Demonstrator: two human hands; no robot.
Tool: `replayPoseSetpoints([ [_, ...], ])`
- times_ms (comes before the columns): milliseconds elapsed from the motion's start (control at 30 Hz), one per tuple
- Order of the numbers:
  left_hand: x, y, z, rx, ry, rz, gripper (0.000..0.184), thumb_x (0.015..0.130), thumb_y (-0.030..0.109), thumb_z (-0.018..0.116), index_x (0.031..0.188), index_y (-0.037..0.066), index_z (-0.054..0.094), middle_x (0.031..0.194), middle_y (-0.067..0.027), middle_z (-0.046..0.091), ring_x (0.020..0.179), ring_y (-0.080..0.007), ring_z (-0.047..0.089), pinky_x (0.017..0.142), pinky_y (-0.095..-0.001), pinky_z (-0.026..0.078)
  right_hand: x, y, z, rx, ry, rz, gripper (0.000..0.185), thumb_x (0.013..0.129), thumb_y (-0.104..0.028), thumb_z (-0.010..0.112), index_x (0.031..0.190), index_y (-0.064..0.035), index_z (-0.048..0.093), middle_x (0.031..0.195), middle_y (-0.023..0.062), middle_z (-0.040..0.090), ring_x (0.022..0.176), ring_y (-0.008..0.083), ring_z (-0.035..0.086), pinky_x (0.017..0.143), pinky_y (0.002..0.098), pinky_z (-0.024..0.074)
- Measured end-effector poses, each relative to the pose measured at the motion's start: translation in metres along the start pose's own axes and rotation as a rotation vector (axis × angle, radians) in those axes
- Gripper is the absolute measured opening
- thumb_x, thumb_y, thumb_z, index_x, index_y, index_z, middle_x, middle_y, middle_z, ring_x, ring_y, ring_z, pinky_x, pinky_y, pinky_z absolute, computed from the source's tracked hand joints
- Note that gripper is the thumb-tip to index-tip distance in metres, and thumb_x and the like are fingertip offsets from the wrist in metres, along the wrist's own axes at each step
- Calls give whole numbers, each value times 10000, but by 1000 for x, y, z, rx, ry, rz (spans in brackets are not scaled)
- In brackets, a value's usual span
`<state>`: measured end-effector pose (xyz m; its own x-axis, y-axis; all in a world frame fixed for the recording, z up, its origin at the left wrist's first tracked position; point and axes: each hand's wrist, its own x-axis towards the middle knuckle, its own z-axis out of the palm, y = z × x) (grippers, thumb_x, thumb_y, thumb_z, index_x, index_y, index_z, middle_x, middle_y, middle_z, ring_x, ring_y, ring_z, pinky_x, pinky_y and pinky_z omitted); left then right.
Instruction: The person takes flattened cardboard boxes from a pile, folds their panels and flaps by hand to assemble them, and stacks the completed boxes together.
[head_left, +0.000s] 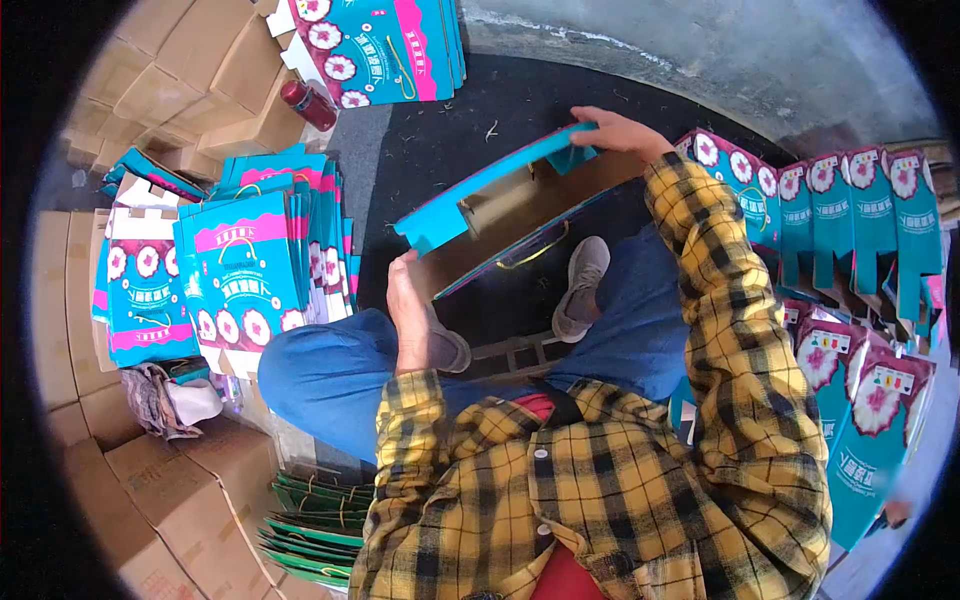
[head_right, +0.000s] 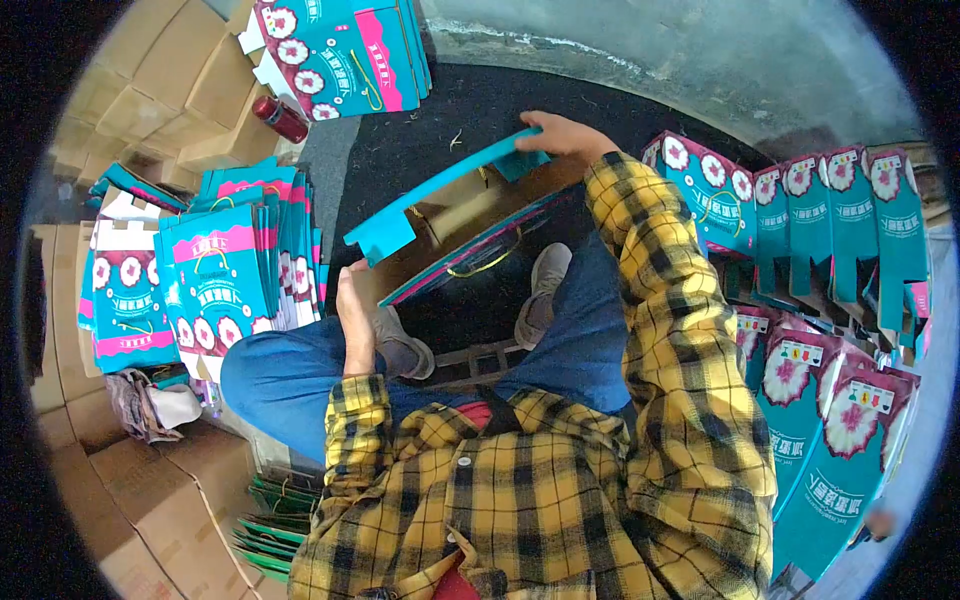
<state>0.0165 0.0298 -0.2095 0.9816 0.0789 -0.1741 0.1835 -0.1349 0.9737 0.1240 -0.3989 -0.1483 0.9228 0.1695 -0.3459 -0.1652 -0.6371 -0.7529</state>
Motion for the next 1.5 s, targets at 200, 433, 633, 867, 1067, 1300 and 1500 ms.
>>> replayPoseSetpoints([
  [200,-10,26,4,316,-24,26,531,1010,439,295,1176,28,588,1143,-127,607,1099,-239,537,962,-348,379,-10,-22,36,-686,31,14,702,715,-325,772,1249,16,470,1113,190,581,1068,376,576,903,458,485],
  [433,1,3,13,196,-150,69,616,921,371,566,1380,-7,408,1397,-179,383,1282,-272,394,1065,-361,315,-2,-14,50,-916,164,-35,669,640,-308,842,1112,5,484,976,173,650,930,318,658,743,398,551],
  [633,0,-4,13,368,-278,0,974,752,142,773,1465,-23,130,1400,-255,343,1308,-316,377,1080,-374,320,-25,-63,17,-950,56,256,565,740,-487,718,1008,-2,605,933,173,673,930,331,650,766,439,523],
  [867,3,2,14,363,-272,-42,886,766,153,766,1439,-16,214,1329,-225,445,1214,-303,482,1003,-380,400,-40,-29,19,-182,-537,-32,1015,769,-812,449,1326,36,479,1318,237,514,1195,351,512,962,449,437],
  [1067,6,-27,17,139,-135,-77,666,878,270,658,1390,-20,347,1276,-192,513,1160,-266,523,978,-385,418,-42,-26,7,-430,-581,-135,831,787,-609,641,1320,9,483,1306,223,526,1215,328,501,1016,395,398],
  [1300,-1,-11,23,-85,-26,-176,542,955,434,512,1241,-26,519,1168,-153,607,1047,-231,589,917,-343,445,3,-24,10,-797,-31,6,801,647,-591,753,1179,-18,585,1041,204,629,1032,360,607,841,434,495],
  [1500,21,-44,23,377,-174,-160,605,905,492,575,1198,-37,575,1103,-166,650,1025,-224,611,913,-327,441,28,-40,-5,-795,-321,150,773,611,-579,781,1010,69,644,977,220,670,946,347,655,819,426,515],
])
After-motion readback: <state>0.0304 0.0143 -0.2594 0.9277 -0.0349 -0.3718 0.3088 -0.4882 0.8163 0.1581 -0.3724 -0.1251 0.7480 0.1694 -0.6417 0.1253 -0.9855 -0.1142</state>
